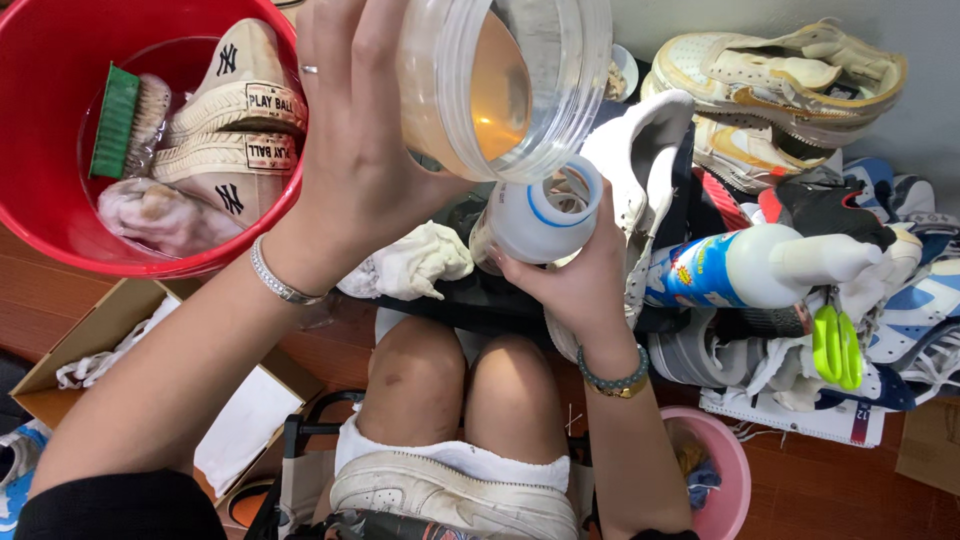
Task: The person removes the laces from a white sneaker, then re-laces it by hand while seated. They then pour a liquid from a plastic container into a bottle and close it.
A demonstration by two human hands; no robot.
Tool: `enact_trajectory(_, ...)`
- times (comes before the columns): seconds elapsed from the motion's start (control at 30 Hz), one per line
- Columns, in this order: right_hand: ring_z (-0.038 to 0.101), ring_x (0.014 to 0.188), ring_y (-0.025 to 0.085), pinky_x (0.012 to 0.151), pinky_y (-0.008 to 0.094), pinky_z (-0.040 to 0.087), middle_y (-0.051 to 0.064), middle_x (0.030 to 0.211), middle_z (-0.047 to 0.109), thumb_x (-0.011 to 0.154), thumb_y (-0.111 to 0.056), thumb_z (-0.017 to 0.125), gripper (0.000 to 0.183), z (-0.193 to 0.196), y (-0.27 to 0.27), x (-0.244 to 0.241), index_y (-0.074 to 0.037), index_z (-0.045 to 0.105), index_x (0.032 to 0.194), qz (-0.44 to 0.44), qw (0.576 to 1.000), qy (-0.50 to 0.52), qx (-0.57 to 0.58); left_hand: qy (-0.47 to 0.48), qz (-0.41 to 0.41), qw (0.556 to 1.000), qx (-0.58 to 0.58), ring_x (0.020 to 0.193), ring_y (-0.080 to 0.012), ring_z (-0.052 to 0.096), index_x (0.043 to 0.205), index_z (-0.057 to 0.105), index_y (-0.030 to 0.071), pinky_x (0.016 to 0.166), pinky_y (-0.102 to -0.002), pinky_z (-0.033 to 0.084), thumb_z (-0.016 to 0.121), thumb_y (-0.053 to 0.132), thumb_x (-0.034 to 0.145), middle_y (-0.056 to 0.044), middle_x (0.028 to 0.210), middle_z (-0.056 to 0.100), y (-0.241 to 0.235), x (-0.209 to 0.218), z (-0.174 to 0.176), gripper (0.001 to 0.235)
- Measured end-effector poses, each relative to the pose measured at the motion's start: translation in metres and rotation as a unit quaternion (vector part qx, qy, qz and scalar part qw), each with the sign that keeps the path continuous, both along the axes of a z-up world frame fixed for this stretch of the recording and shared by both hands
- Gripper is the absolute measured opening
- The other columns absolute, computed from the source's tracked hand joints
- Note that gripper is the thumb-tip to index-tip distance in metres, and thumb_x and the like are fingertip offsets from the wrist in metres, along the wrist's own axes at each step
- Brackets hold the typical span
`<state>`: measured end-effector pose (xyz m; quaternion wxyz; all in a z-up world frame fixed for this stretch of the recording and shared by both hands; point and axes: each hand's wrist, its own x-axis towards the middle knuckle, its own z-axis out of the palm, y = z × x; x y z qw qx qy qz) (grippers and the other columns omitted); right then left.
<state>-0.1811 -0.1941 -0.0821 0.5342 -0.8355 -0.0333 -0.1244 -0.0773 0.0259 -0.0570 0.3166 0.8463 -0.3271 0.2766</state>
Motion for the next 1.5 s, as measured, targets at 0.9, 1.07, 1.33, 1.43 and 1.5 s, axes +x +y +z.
enact_trajectory(0.9,0.072,0.122,0.023,0.106,0.036,0.057,0.013,0.13,0.071,0.073,-0.027,0.096,0.086,-0.004,-0.002,0.0,-0.002,0.049,0.139,-0.012,1.0,0.019,-0.02,-0.07,0.001,0.995,0.078,0.131,-0.0364,0.041,0.153,0.025,0.008,0.107,-0.046,0.038,0.087,0.023,0.086,-0.016,0.145,0.036,0.008,0.004,0.004,0.092)
enact_trajectory(1.07,0.073,0.121,0.023,0.106,0.036,0.057,0.013,0.129,0.071,0.074,-0.028,0.096,0.085,-0.004,-0.003,0.0,-0.002,0.049,0.139,-0.014,1.0,0.019,-0.017,-0.066,-0.014,0.995,0.075,0.13,-0.0365,0.042,0.152,0.027,0.007,0.106,-0.047,0.038,0.087,0.023,0.089,-0.016,0.144,0.037,0.009,0.005,0.003,0.089)
enact_trajectory(1.33,0.073,0.12,0.022,0.105,0.035,0.058,0.013,0.129,0.071,0.074,-0.027,0.096,0.084,-0.003,-0.002,-0.001,-0.002,0.049,0.139,-0.01,1.0,0.022,-0.01,-0.076,-0.002,0.994,0.084,0.127,-0.0381,0.042,0.154,0.033,0.005,0.108,-0.048,0.038,0.086,0.026,0.089,-0.018,0.141,0.038,0.008,0.004,0.005,0.087)
enact_trajectory(1.43,0.073,0.121,0.022,0.105,0.035,0.058,0.013,0.129,0.071,0.075,-0.026,0.096,0.083,-0.002,-0.002,-0.001,-0.002,0.049,0.139,-0.009,1.0,0.021,-0.006,-0.069,-0.009,0.994,0.089,0.126,-0.0387,0.043,0.153,0.035,0.004,0.106,-0.048,0.039,0.084,0.026,0.089,-0.019,0.14,0.039,0.01,0.004,0.008,0.084)
enact_trajectory(1.5,0.073,0.121,0.022,0.105,0.035,0.058,0.013,0.129,0.071,0.075,-0.026,0.096,0.083,-0.002,-0.001,-0.002,-0.002,0.049,0.14,-0.01,1.0,0.022,-0.009,-0.063,-0.014,0.994,0.09,0.125,-0.0388,0.043,0.152,0.035,0.003,0.105,-0.048,0.039,0.086,0.026,0.091,-0.019,0.139,0.04,0.011,0.002,0.008,0.083)
